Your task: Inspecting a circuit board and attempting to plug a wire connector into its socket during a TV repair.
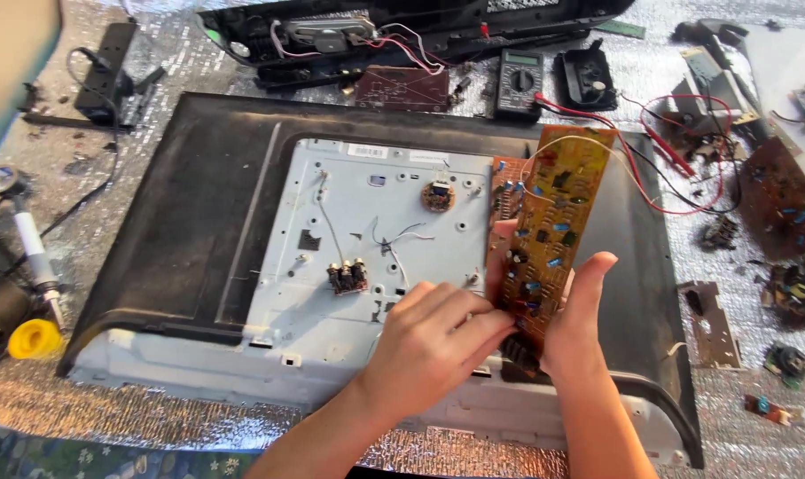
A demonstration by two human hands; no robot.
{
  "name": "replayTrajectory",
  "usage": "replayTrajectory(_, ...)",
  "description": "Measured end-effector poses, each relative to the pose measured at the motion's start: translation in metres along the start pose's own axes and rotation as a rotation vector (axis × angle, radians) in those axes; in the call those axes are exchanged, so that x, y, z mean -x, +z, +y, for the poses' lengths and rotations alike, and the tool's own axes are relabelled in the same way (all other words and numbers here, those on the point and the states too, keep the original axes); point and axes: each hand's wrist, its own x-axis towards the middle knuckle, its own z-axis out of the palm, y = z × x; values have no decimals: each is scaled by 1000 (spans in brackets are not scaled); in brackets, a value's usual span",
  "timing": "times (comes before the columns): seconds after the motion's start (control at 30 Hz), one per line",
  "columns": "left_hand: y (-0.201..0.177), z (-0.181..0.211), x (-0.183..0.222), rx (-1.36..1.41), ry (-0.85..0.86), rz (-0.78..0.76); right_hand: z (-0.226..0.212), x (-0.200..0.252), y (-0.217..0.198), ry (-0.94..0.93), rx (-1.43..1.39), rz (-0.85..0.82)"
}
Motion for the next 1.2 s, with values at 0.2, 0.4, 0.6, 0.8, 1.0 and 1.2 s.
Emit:
replayTrajectory(0.2, 3, 4, 9, -50, -10, 22, 21, 4, -25, 52, 117, 47)
replayTrajectory(0.4, 12, 2, 22, -56, -17, 91, 13, 12, -10, 30, 268, 68)
replayTrajectory(0.6, 20, 1, 29, -61, -54, 99, 4, 15, 16, 196, 240, 234)
replayTrajectory(0.8, 32, -3, 40, -169, 3, 141, 17, 13, 12, 112, 332, 311)
replayTrajectory(1.0, 42, 5, 47, -175, -51, 162, 133, -77, -203, -81, 508, 17)
replayTrajectory(1.2, 53, 0, 50, -186, -25, 172, 123, -68, -233, 64, 589, -128)
